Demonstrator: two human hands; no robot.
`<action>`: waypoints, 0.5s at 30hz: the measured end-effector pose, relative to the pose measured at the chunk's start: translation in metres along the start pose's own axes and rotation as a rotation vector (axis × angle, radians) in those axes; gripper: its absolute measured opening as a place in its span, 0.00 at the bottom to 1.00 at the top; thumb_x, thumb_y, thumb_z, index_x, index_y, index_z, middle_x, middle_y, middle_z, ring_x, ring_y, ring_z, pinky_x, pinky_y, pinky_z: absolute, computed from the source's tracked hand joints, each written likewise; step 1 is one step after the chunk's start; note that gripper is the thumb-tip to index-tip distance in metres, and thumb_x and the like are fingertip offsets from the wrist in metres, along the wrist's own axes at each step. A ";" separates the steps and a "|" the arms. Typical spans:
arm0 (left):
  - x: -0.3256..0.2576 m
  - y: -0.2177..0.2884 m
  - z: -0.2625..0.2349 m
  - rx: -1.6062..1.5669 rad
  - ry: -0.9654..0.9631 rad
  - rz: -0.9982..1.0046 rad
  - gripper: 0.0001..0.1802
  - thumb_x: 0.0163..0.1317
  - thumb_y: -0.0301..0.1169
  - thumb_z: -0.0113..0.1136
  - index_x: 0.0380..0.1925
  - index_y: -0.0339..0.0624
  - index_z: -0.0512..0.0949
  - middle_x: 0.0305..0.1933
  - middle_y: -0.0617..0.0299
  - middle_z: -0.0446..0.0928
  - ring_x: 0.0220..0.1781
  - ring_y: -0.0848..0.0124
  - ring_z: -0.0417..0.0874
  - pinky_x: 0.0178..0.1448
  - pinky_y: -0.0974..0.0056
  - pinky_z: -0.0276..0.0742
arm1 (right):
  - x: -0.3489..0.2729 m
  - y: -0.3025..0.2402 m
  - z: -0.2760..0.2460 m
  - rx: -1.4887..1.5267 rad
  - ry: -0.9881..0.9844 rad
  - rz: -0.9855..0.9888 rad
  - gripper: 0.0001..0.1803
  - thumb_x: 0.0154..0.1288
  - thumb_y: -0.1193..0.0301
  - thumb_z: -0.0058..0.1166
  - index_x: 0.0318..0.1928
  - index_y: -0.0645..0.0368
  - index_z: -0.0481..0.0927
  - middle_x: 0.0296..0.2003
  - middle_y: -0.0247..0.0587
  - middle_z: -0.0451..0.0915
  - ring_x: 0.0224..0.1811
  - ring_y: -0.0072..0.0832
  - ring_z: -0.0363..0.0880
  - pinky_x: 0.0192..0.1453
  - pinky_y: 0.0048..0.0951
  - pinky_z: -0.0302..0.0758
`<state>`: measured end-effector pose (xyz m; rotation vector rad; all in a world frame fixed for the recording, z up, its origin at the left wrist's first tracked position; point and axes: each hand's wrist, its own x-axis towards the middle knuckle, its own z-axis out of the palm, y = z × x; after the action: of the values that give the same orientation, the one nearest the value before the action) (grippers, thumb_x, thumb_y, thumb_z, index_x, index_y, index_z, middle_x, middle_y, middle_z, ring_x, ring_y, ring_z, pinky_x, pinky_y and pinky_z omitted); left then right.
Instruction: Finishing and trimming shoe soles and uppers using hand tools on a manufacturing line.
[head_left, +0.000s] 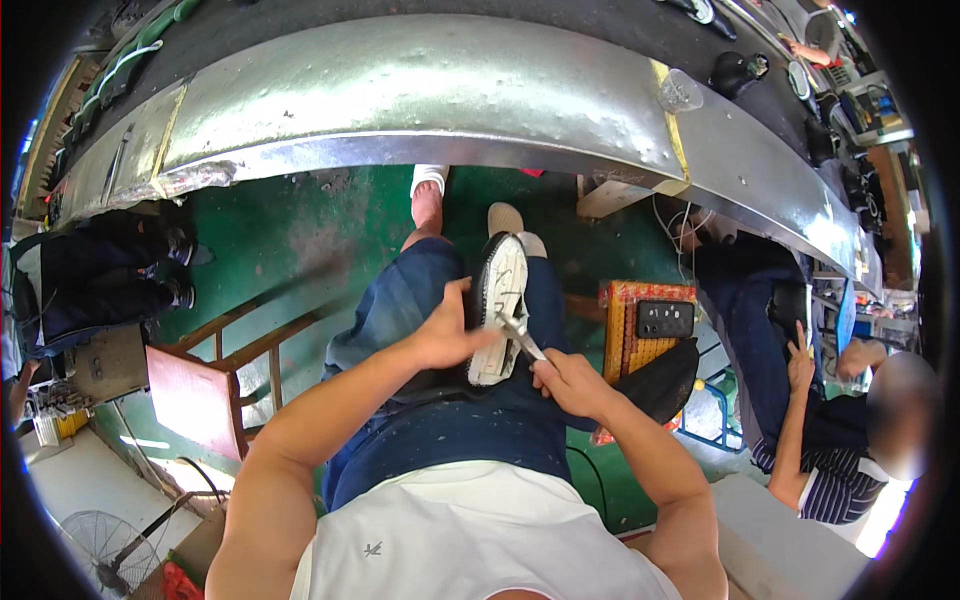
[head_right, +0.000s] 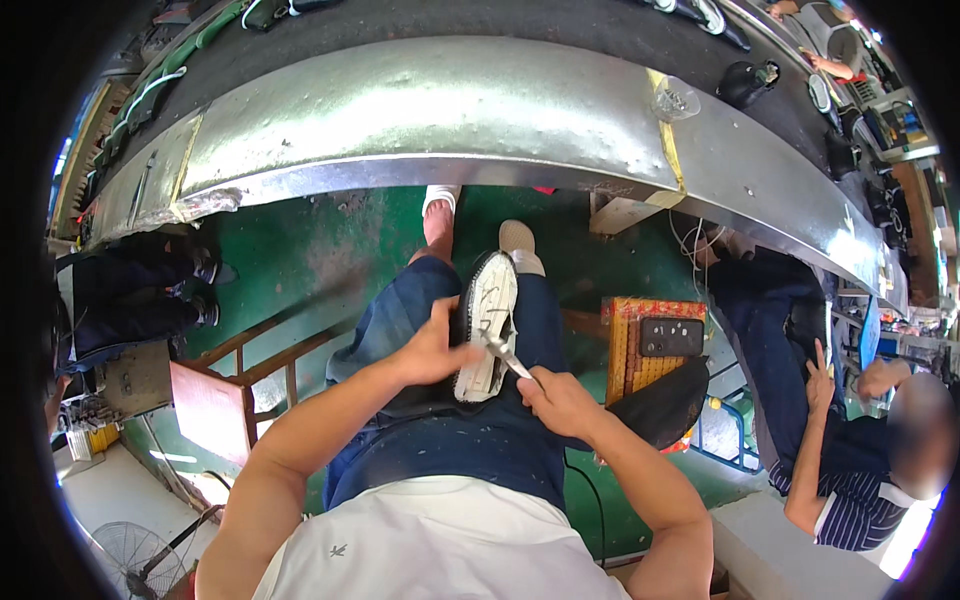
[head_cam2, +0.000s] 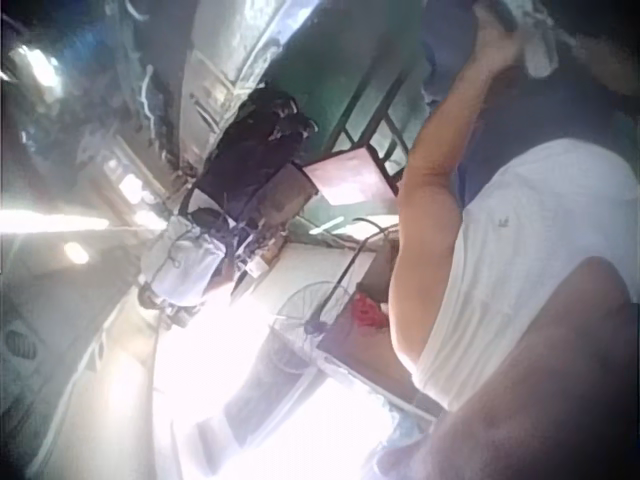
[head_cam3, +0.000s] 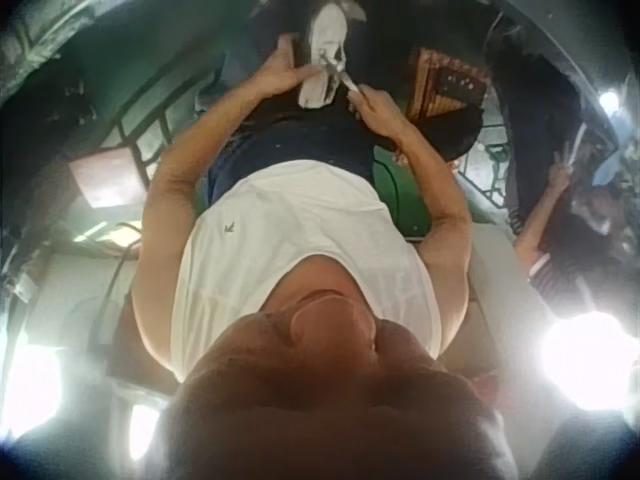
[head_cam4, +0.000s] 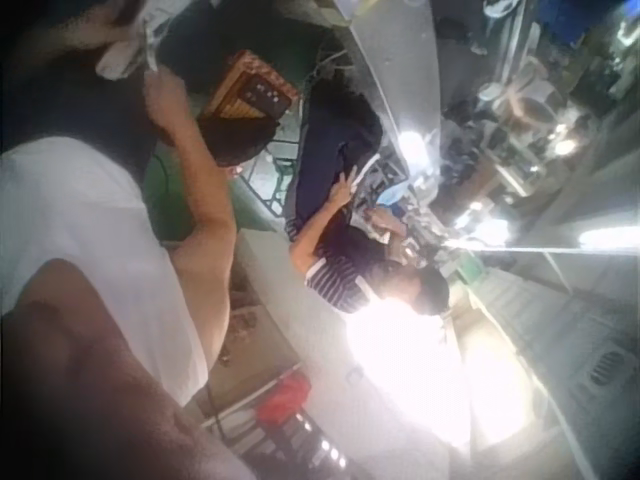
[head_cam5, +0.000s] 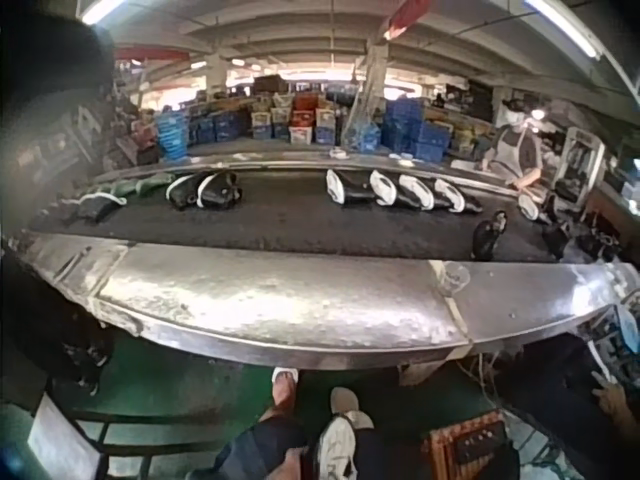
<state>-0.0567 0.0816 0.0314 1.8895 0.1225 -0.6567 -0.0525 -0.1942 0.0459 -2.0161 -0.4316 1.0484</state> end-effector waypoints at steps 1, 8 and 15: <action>0.026 -0.029 0.010 -0.143 0.222 0.014 0.43 0.69 0.46 0.65 0.69 0.25 0.58 0.64 0.40 0.74 0.67 0.54 0.77 0.71 0.55 0.71 | 0.005 0.005 0.004 -0.017 -0.006 -0.024 0.23 0.81 0.55 0.45 0.40 0.65 0.77 0.32 0.52 0.84 0.31 0.43 0.85 0.36 0.42 0.78; 0.022 0.039 -0.024 -1.074 -0.029 0.052 0.32 0.74 0.52 0.56 0.65 0.37 0.72 0.59 0.53 0.80 0.59 0.65 0.83 0.62 0.56 0.79 | 0.005 0.022 -0.004 0.816 -0.039 0.370 0.27 0.81 0.46 0.42 0.49 0.61 0.75 0.38 0.43 0.86 0.34 0.30 0.86 0.33 0.26 0.77; -0.062 0.046 -0.056 -1.222 -0.576 0.278 0.66 0.57 0.80 0.46 0.80 0.37 0.50 0.85 0.53 0.43 0.81 0.56 0.59 0.83 0.53 0.51 | 0.048 0.021 -0.020 1.500 -0.002 0.154 0.25 0.81 0.52 0.37 0.61 0.55 0.77 0.46 0.42 0.87 0.47 0.41 0.89 0.38 0.54 0.88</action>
<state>-0.0696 0.1257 0.1151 0.5001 -0.1026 -0.6716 -0.0091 -0.1887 0.0110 -0.6823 0.4563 0.9573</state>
